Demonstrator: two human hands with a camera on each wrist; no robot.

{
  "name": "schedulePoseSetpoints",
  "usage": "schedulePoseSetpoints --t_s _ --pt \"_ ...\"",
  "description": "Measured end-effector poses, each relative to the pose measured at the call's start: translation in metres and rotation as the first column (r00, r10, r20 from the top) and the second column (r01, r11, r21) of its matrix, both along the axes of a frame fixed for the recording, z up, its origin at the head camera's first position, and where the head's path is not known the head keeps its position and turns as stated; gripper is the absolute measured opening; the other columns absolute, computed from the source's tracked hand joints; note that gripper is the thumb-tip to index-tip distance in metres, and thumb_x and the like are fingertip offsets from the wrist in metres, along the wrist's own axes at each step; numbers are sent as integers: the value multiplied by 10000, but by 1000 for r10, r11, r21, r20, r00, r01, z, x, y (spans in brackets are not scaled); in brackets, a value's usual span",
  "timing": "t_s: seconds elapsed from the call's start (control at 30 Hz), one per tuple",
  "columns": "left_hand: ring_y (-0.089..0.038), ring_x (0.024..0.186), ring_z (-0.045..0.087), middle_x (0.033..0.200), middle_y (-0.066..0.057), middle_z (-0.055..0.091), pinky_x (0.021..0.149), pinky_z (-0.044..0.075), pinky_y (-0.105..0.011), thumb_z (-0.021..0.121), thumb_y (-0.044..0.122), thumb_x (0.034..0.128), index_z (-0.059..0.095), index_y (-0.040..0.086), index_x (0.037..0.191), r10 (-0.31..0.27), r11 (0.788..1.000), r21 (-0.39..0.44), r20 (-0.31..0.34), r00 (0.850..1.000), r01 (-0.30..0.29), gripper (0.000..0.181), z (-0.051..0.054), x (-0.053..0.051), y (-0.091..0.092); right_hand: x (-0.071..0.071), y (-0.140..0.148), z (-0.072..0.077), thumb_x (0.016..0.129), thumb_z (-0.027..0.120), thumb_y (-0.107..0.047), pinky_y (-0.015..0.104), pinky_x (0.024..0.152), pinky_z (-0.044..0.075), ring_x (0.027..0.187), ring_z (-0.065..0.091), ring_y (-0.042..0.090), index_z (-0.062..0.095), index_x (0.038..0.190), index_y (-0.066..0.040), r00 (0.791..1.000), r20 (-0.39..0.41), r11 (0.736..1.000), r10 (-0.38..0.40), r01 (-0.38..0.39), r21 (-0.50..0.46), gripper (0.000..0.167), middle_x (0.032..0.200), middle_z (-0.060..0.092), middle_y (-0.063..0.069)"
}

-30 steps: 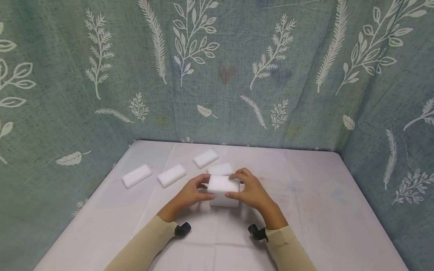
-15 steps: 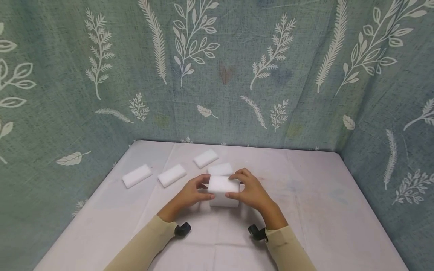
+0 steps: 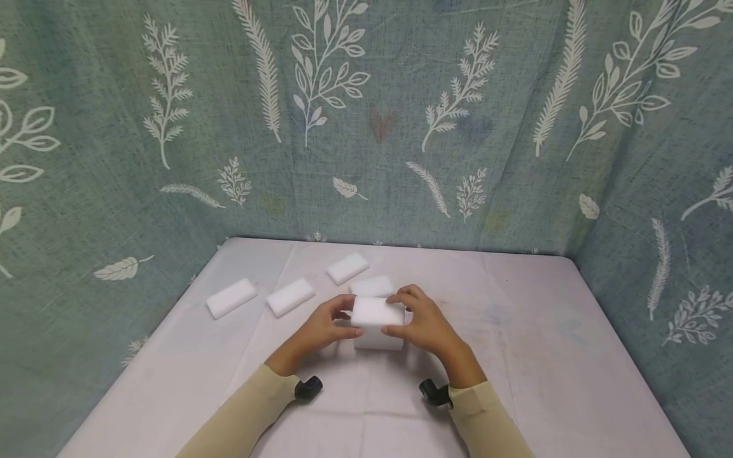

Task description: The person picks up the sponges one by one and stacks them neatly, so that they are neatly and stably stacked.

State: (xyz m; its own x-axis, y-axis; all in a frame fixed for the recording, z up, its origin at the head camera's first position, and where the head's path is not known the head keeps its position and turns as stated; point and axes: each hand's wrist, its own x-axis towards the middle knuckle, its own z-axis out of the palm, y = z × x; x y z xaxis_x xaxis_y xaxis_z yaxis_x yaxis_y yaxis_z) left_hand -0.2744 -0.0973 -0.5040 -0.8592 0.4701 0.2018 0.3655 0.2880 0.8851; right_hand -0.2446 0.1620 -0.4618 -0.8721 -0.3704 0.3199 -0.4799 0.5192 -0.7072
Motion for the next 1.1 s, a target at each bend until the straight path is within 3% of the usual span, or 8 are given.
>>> schedulePoseSetpoints --t_s 0.5,0.83,1.1 --pt "-157 1080 556 1167 37 618 933 470 -387 858 255 753 571 162 1278 6 1000 12 -2 1000 -6 606 1 -1 -1 1 2 1 739 868 -304 441 907 500 1107 528 195 662 1169 -177 1000 31 1000 4 -4 7 494 1172 526 -45" --pt "-179 1093 564 1180 6 617 929 481 -370 858 238 749 568 104 1278 2 1000 14 -14 1000 -2 618 0 -1 -2 -1 13 3 744 865 -287 484 919 486 1116 538 243 601 1300 -160 994 101 998 37 -41 37 629 1286 549 -10" --pt "-172 1093 563 1187 0 614 938 474 -380 855 201 756 564 94 1288 18 1000 5 5 1000 -18 616 1 0 0 -3 17 2 752 860 -277 469 907 493 1095 553 231 586 1322 -141 995 93 997 35 -40 63 647 1274 577 -5"
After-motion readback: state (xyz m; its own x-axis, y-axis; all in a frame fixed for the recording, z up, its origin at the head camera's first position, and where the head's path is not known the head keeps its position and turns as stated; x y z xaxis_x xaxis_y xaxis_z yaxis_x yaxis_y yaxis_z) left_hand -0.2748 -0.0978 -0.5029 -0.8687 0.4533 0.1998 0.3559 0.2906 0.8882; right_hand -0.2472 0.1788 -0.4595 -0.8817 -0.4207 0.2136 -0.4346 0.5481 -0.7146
